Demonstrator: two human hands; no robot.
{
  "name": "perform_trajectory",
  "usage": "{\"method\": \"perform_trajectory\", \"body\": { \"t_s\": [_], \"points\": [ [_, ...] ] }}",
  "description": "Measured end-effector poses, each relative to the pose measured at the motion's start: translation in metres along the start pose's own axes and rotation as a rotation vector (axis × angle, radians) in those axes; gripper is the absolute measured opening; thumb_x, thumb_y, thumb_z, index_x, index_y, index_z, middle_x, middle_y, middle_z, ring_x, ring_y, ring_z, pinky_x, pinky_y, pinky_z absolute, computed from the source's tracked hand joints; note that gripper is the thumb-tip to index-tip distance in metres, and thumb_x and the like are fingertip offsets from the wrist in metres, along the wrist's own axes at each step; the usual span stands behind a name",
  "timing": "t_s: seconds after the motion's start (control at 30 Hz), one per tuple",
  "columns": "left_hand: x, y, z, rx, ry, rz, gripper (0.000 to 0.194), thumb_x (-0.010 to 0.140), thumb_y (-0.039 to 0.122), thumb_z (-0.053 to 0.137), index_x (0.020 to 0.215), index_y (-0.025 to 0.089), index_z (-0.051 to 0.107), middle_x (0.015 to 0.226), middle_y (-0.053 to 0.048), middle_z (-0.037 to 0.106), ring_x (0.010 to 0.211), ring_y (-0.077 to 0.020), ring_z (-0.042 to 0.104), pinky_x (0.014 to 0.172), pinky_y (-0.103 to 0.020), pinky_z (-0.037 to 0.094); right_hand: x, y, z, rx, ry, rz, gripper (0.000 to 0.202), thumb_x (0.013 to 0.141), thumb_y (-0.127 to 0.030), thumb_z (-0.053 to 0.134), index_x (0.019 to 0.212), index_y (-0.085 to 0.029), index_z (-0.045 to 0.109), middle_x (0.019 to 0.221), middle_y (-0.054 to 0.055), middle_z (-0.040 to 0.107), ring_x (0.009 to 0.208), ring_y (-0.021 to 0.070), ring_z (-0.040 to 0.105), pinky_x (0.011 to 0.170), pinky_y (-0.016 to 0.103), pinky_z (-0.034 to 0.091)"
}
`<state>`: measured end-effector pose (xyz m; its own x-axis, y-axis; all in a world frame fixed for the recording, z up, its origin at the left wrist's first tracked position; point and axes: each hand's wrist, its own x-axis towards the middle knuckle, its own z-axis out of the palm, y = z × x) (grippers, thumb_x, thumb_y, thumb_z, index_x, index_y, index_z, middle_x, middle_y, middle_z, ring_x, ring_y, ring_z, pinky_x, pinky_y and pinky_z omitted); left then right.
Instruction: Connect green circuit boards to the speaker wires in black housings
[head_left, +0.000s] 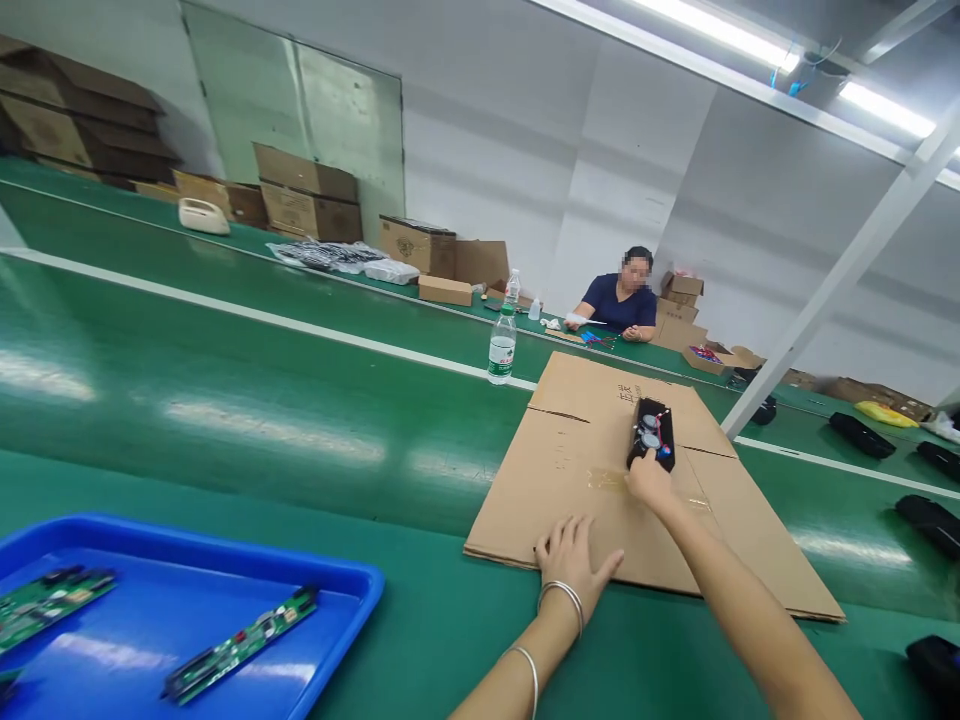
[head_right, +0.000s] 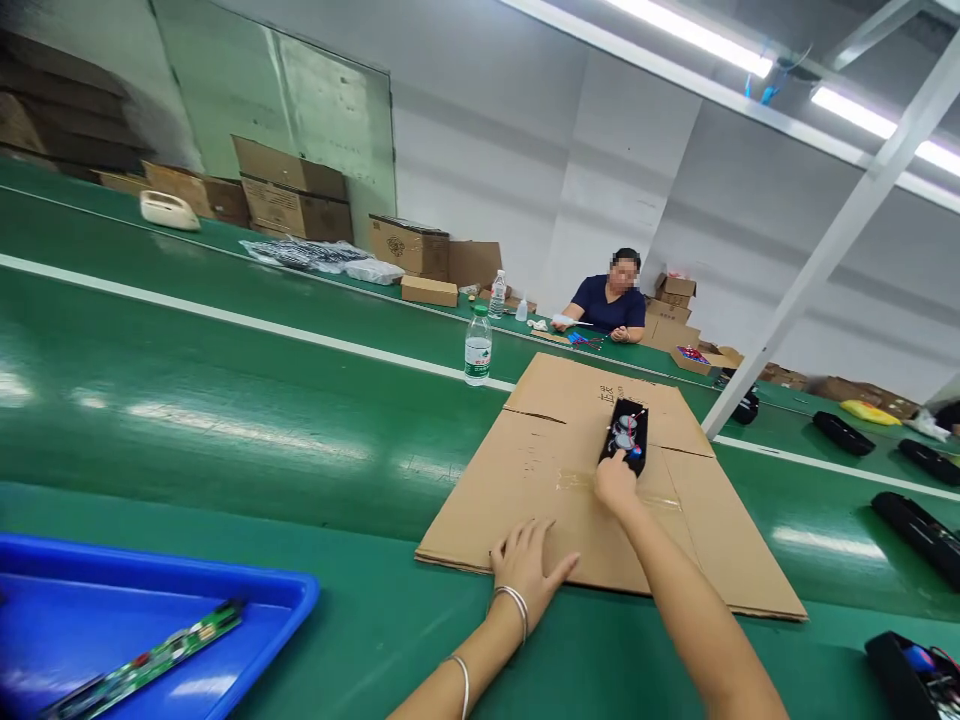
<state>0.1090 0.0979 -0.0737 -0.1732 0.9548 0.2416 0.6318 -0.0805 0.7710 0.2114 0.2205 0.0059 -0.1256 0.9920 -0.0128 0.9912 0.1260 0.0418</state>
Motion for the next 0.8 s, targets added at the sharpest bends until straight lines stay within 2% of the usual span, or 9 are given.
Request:
{"method": "perform_trajectory", "body": {
  "t_s": [0.07,0.17,0.23,0.33,0.4,0.5,0.6,0.7,0.8],
  "points": [
    [0.001,-0.001,0.002,-0.104,0.033,0.005,0.049,0.078,0.042,0.041,0.117,0.012,0.045,0.119,-0.017,0.052,0.113,-0.0299,0.043,0.095,-0.049,0.028,-0.03,-0.003,-0.004,0.065,-0.021,-0.108,0.025,0.082,-0.02,0.049,0.102,-0.006,0.054,0.111,0.019,0.048,0.087,0.0206,0.056,0.076,0.033,0.044],
    [0.0,-0.002,0.005,-0.275,0.06,0.048,0.051,0.082,0.039,0.034,0.123,0.009,0.033,0.123,-0.017,0.047,0.114,-0.0227,0.044,0.094,-0.039,0.035,-0.071,0.013,-0.015,0.19,-0.037,-0.268,0.03,0.087,-0.016,0.032,0.112,-0.015,0.048,0.098,0.009,0.057,0.073,0.0131,0.059,0.067,0.026,0.045],
    [-0.001,-0.002,0.006,-0.365,0.09,0.068,0.051,0.083,0.037,0.033,0.124,0.009,0.029,0.125,-0.017,0.045,0.115,-0.0208,0.043,0.095,-0.037,0.036,-0.091,0.033,-0.017,0.275,0.062,-0.351,0.043,0.083,-0.006,0.021,0.119,-0.018,0.041,0.098,0.005,0.058,0.075,0.0109,0.057,0.069,0.026,0.045],
    [0.0,-0.003,0.003,-0.448,0.13,0.07,0.044,0.081,0.033,0.035,0.117,0.009,0.034,0.117,-0.017,0.048,0.112,-0.0226,0.045,0.096,-0.041,0.034,-0.106,0.059,-0.003,0.31,0.246,-0.445,0.044,0.073,0.001,0.032,0.108,-0.017,0.05,0.104,0.004,0.056,0.095,0.0152,0.05,0.083,0.032,0.041],
    [0.003,-0.004,-0.001,-0.481,0.126,0.068,0.035,0.078,0.027,0.038,0.109,0.01,0.041,0.109,-0.015,0.052,0.105,-0.0233,0.049,0.093,-0.042,0.036,-0.111,0.068,0.01,0.277,0.28,-0.445,0.037,0.069,0.0,0.043,0.099,-0.017,0.056,0.105,0.004,0.056,0.098,0.0185,0.047,0.084,0.033,0.039],
    [0.007,-0.004,-0.005,-0.503,0.085,0.068,0.025,0.076,0.017,0.04,0.099,0.012,0.047,0.099,-0.01,0.057,0.096,-0.0202,0.053,0.088,-0.039,0.04,-0.12,0.068,0.024,0.25,0.292,-0.418,0.02,0.074,-0.008,0.051,0.09,-0.017,0.06,0.094,0.005,0.058,0.09,0.0212,0.046,0.079,0.036,0.037],
    [0.008,-0.005,-0.007,-0.473,0.032,0.043,0.017,0.081,0.015,0.04,0.094,0.012,0.05,0.09,-0.005,0.059,0.086,-0.0166,0.056,0.079,-0.036,0.045,-0.14,0.064,0.028,0.203,0.29,-0.461,0.005,0.077,-0.021,0.055,0.076,-0.019,0.06,0.078,0.005,0.059,0.084,0.0238,0.045,0.077,0.04,0.033],
    [0.002,-0.004,-0.012,-0.394,-0.072,0.034,0.015,0.084,0.023,0.045,0.087,0.012,0.055,0.084,-0.003,0.06,0.079,-0.0147,0.058,0.072,-0.033,0.047,-0.168,0.065,0.033,0.129,0.291,-0.552,0.013,0.079,-0.028,0.055,0.07,-0.019,0.058,0.072,0.004,0.058,0.077,0.022,0.046,0.072,0.037,0.031],
    [-0.013,-0.001,-0.028,-0.285,-0.211,0.049,0.015,0.083,0.024,0.049,0.082,0.012,0.058,0.079,-0.001,0.062,0.072,-0.0129,0.059,0.067,-0.029,0.047,-0.195,0.066,0.043,0.128,0.292,-0.607,0.018,0.08,-0.031,0.053,0.066,-0.02,0.055,0.068,0.003,0.057,0.072,0.0201,0.047,0.067,0.034,0.031]
  ]
}}
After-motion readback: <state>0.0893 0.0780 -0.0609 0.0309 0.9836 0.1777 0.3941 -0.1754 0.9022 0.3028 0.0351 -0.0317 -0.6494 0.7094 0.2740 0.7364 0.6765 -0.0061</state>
